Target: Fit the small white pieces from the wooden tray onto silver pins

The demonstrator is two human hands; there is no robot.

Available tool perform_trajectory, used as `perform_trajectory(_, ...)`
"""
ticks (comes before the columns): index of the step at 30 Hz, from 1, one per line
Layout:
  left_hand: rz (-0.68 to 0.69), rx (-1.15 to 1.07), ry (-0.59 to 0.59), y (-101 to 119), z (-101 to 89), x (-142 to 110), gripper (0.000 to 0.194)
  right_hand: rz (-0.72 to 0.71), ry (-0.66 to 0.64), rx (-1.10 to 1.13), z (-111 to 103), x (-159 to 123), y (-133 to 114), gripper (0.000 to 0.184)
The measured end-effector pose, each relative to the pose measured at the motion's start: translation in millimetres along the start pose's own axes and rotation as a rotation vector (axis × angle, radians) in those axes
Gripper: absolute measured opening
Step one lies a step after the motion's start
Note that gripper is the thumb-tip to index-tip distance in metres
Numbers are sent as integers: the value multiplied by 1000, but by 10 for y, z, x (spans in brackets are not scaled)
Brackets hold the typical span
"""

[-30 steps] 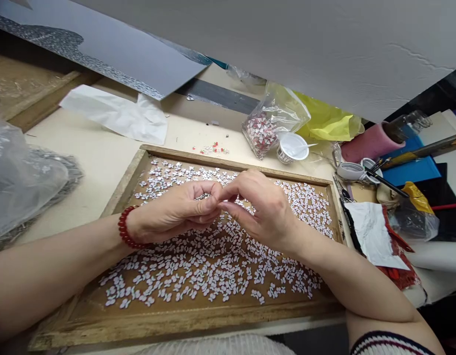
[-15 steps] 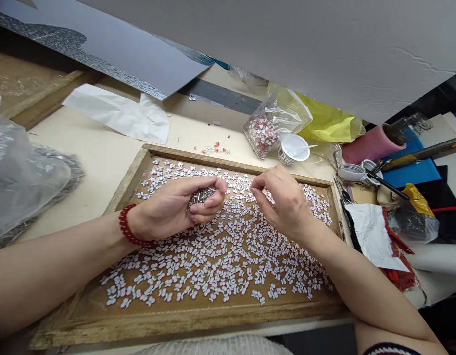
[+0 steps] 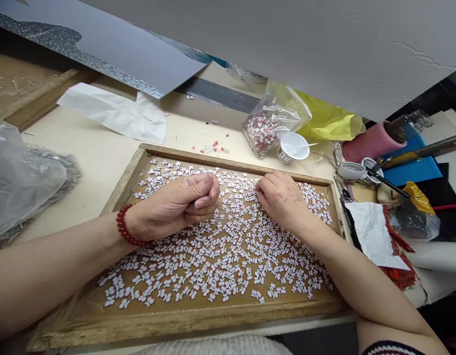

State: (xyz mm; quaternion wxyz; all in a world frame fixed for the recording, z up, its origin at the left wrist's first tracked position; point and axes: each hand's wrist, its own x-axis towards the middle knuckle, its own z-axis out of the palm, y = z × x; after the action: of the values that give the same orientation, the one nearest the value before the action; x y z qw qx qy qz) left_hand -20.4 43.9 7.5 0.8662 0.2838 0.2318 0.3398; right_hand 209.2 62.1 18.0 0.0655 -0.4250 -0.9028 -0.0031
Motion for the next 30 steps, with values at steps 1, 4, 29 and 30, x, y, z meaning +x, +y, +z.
perform_trajectory(1,4,5,5,-1,-1,0,31,1,-3,-3,5,-1,3,16)
perform_trajectory(4,-1,17,8,6,1,-2,31,1,-14,-11,21,-6,11,16)
perform_trajectory(29,-84,43,18,11,30,2,24,-141,242,216,-288,92,-315,4)
perform_trajectory(30,-89,52,13,8,28,2,27,-162,253,244,-295,117,-358,4)
